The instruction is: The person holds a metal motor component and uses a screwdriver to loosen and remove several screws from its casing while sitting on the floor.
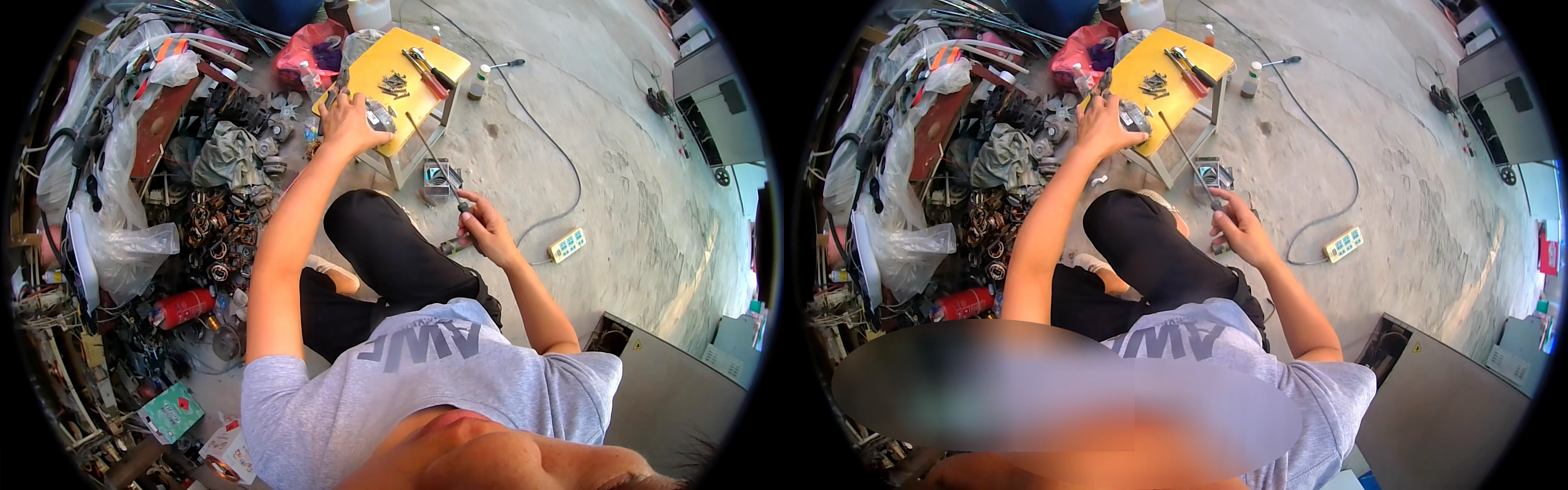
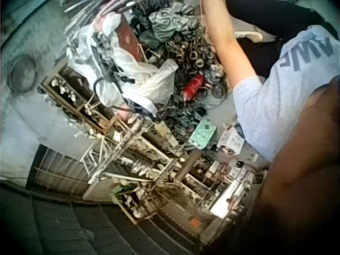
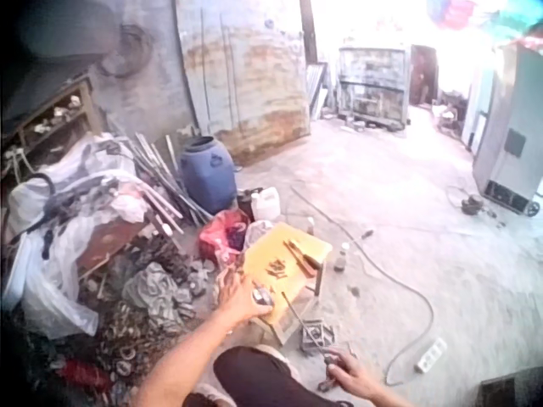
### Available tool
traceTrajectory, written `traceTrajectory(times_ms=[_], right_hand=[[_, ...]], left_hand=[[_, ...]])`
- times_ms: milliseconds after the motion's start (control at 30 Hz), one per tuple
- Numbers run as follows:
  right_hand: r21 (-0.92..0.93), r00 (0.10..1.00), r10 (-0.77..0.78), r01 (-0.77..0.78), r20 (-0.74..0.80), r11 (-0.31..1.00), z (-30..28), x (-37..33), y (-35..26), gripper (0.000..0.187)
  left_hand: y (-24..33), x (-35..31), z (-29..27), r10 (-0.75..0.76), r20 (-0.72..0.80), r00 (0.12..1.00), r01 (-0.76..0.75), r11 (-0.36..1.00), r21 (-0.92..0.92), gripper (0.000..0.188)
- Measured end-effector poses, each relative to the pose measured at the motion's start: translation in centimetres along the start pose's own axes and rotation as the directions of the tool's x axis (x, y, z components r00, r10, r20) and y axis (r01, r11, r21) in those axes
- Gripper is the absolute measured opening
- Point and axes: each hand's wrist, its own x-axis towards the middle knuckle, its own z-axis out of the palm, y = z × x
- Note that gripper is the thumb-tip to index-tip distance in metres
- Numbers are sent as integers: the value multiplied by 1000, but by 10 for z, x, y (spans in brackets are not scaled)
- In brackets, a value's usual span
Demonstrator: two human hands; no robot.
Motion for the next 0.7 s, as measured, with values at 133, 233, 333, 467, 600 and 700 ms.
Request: traceTrajectory(times_ms=[133,233,333,467,600,700], right_hand=[[-51,999,44,-44,-1,998,10,1,7,46],[-163,1000,7,-9,-13,987,13,10,2,49],[-180,1000,-12,11,-3,984,7,17,-2,51],[-113,999,-22,28,48,993,-1,21,-7,55],[51,990,106,-111,97,993,1,19,-26,57],[-27,981,140,-137,132,990,0,21,-31,58]], left_hand=[[8,-2,7,-33,22,999,34,999,-40,100],[7,-2,10,3,28,1000,-3,1000,-16,102],[11,0,8,6,57,998,-5,1000,-12,102],[14,1,9,17,55,998,-15,999,-33,101],[12,2,11,16,60,998,-12,998,-64,100],[8,0,10,10,78,997,0,992,-125,101]])
